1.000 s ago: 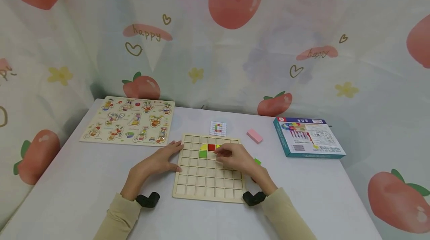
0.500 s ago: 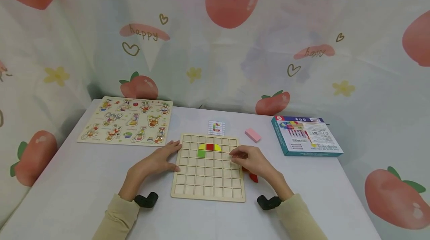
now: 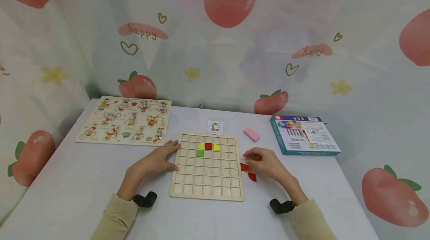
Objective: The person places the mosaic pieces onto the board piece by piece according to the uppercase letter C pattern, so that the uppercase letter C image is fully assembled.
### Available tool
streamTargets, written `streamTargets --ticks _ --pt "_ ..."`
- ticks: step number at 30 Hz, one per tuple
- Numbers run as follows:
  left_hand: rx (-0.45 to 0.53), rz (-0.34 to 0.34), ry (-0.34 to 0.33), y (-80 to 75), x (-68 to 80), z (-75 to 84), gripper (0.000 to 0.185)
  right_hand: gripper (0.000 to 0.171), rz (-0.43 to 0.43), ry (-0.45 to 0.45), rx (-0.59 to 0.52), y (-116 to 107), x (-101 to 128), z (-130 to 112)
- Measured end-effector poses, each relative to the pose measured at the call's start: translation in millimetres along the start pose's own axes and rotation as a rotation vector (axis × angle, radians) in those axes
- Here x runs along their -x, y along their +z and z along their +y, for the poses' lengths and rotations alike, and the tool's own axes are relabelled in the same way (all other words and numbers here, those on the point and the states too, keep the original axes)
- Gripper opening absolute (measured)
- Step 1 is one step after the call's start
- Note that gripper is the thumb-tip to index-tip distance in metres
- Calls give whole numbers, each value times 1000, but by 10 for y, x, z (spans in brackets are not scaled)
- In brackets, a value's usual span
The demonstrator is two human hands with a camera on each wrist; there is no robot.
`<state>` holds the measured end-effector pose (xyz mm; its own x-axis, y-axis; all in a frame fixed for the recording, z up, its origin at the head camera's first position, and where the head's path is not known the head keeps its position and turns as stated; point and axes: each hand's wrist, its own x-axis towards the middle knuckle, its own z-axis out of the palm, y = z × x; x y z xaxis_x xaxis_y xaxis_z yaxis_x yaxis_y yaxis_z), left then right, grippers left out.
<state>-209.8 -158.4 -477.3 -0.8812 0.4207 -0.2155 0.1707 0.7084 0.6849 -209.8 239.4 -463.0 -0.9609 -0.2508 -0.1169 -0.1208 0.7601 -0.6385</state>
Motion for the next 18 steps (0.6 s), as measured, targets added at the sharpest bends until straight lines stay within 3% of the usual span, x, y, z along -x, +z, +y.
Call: streamTargets --ticks 10,18 --pt "-4 -1 -6 -5 -2 -26 88 23 20 -2 35 -108 -17 219" --pt "5 0 -2 -1 -3 -8 87 29 -7 29 47 -123 -42 242"
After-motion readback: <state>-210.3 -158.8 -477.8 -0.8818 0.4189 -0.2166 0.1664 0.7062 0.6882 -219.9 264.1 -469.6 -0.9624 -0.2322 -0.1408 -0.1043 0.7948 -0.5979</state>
